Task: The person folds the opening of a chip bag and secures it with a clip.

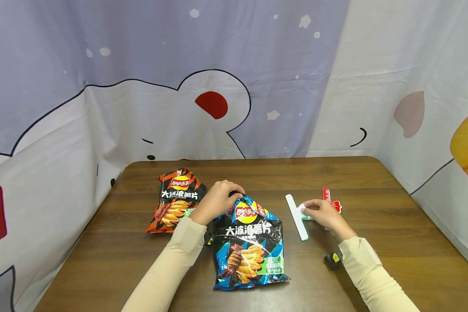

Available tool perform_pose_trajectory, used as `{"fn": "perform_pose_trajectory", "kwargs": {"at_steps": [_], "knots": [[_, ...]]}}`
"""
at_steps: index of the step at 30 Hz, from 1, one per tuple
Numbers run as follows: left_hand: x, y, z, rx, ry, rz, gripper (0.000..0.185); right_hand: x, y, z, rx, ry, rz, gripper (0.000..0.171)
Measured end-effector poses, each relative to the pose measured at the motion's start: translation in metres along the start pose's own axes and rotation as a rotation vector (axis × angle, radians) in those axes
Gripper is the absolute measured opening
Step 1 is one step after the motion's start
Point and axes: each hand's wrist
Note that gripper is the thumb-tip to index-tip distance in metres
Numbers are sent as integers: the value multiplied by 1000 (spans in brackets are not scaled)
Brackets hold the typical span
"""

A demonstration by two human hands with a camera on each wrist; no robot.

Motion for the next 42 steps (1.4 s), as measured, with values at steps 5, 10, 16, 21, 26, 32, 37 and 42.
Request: {"fn": "perform_pose_trajectory", "kwargs": {"at_steps": [5,10,16,21,26,32,37,42], "knots": [[0,-1,1,-3,-2,4,14,-1,-3,-1,40,-29,41,40],[0,0,1,2,-3,10,14,-2,-5,-1,99,-50,73,42],[0,0,1,1,-2,12,15,-2,-5,-1,110,-59,80,44],[1,0,1,4,0,11,14,-1,-7,-2,94,-67,89,47],[1,0,2,-1,0,11,14,-2,-12,-4,86,-82,105,49],[0,0,1,9,-1,12,14,-4,-18,-4,110,-108,98,49],[0,1,1,4,0,12,14,-4,-24,-3,141,-123,93,49],[1,1,1,-10,-1,10,14,-5,-30,-1,148,-115,82,48]]}}
Point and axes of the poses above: each hand's wrist, its own x-axis towards the middle knuckle, its own z-axis out of the palm, y = z × x, and after that the axes turned 10 degrees about x, right-handed
